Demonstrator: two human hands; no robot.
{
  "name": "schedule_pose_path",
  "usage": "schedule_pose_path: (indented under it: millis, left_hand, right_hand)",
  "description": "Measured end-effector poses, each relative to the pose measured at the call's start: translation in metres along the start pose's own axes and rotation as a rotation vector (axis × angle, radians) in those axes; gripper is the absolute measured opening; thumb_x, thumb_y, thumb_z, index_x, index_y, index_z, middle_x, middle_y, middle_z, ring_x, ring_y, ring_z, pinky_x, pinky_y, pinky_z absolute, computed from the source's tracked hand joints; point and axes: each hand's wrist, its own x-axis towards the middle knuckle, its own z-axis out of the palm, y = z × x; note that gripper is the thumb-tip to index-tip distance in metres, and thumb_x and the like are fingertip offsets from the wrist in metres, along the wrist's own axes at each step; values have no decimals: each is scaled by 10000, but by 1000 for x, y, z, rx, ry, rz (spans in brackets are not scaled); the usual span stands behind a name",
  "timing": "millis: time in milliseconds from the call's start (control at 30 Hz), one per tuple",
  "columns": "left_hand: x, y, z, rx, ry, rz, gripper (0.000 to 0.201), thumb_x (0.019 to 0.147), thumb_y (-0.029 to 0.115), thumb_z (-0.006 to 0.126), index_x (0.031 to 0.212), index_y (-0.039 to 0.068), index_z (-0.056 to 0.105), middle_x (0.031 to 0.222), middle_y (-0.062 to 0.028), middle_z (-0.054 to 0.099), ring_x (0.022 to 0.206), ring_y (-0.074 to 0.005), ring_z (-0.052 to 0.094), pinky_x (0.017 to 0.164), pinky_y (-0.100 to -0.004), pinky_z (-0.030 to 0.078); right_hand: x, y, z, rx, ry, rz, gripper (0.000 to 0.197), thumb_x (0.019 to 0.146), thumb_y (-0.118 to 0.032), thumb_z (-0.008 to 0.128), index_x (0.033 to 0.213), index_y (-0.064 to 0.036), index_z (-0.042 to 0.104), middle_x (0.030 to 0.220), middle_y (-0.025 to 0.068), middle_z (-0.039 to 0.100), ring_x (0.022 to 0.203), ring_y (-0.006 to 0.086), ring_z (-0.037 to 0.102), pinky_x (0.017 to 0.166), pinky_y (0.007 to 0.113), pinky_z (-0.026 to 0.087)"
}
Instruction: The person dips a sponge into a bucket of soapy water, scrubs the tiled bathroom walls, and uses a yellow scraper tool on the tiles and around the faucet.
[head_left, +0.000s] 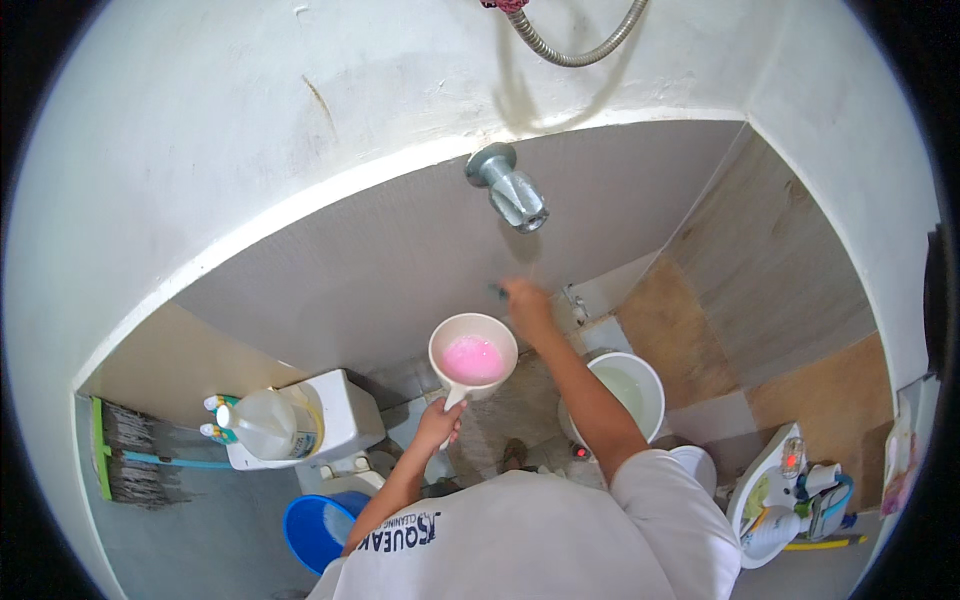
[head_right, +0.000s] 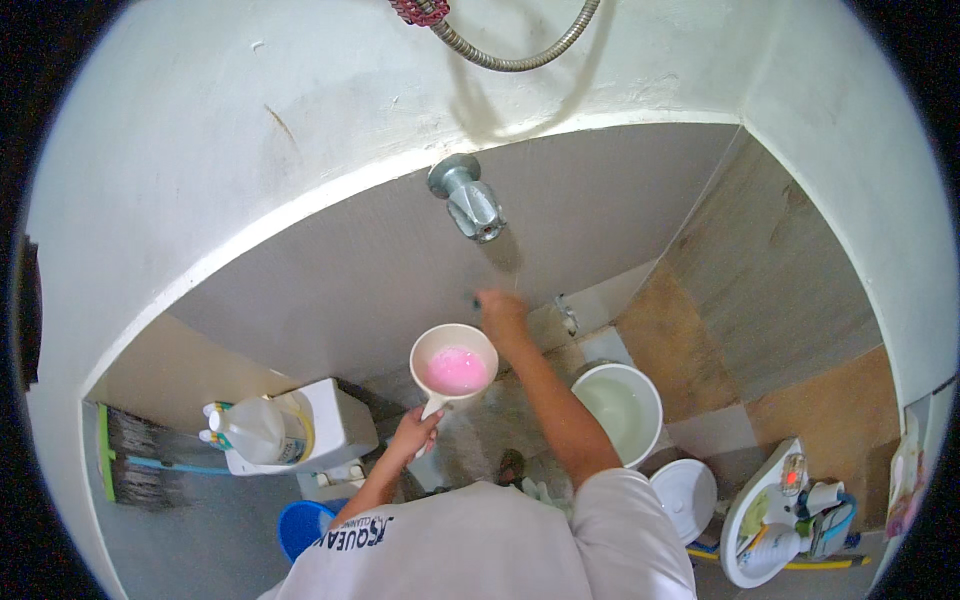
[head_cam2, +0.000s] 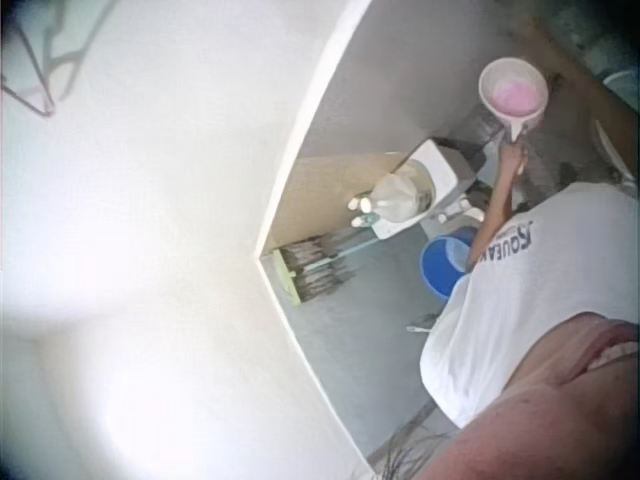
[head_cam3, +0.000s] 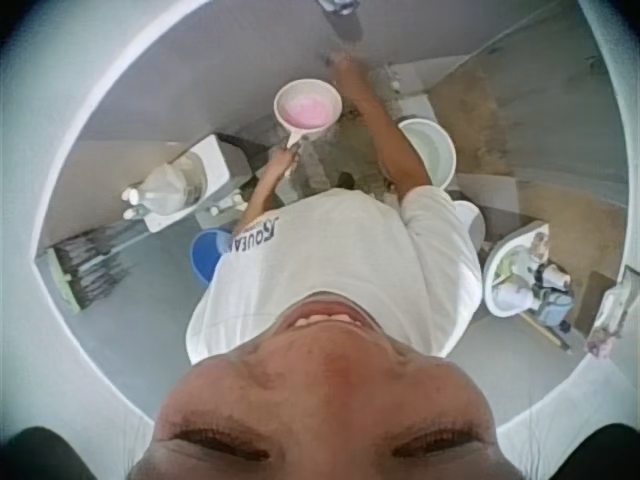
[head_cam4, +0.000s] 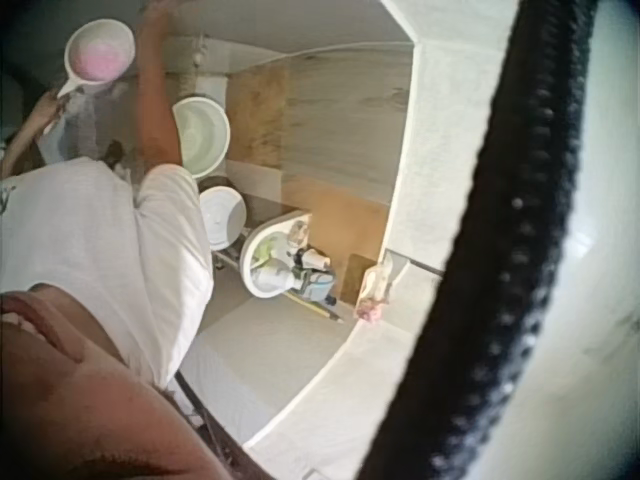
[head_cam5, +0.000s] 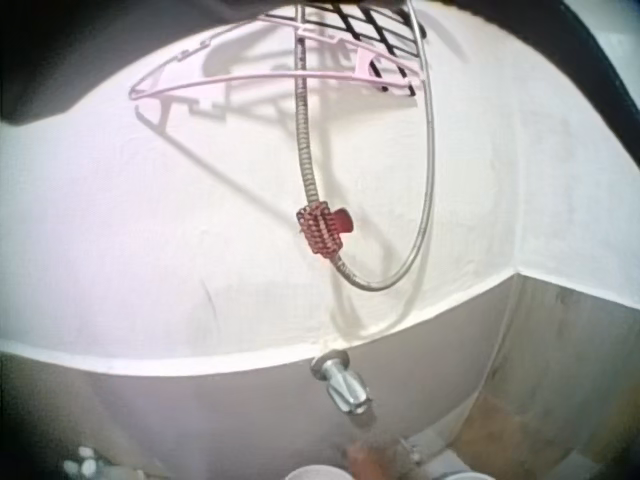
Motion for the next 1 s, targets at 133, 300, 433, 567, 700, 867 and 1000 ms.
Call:
schedule_pose_path:
  millis: [133,300,433,567,700,867,1000]
  left_hand:
    - [16,18,48,210,-45,16,297,833,301,573,923,26,507,564,-46,481,402,-132,462,365,-289,372]
    - [51,-6,86,489,-51,282,301,833,285,578,972,24,526,534,-22,475,395,-116,438,373,-279,358]
    - [9,52,89,268,-224,194,307,843,301,562,936,12,522,521,-23,471,396,-124,445,381,-284,358]
    - [1,64,72,366,-322,224,310,856,318,540,875,10,509,529,-27,476,404,-126,452,381,-291,355]
    - [12,37,50,422,-396,274,300,869,319,517,829,23,487,543,-30,481,409,-132,448,386,-298,355]
    - [-1,27,12,418,-409,201,290,875,309,507,837,23,485,538,-29,474,414,-135,443,393,-297,355]
    - [2,18,0,251,-361,134,328,846,330,527,788,9,508,529,-49,502,412,-149,482,416,-305,384]
  right_hand:
    - [-56,10,-20,-303,-653,-358,141,695,-128,571,791,-80,662,770,120,631,754,292,600,728,388,454]
    - [-78,39,-14,-531,-869,-314,134,663,-170,608,755,-99,674,794,102,650,753,265,615,733,372,452]
    - [-24,30,-137,-32,-757,54,249,709,-103,569,942,-86,655,887,146,639,804,309,616,721,388,465]
    - [44,-61,-265,2,32,23,311,679,-33,528,976,-53,621,1000,159,607,931,322,565,801,391,445]
    - [85,-98,-230,-184,108,-299,343,701,-41,532,1041,-34,577,1103,151,566,1013,323,530,865,380,426]
    - [61,-103,-217,-287,38,-256,366,765,-95,557,1124,-35,517,1215,160,489,1090,343,485,907,395,408]
    - [93,-109,-212,-261,9,-174,325,803,-61,541,1128,-44,533,1228,146,481,1134,304,457,922,385,398]
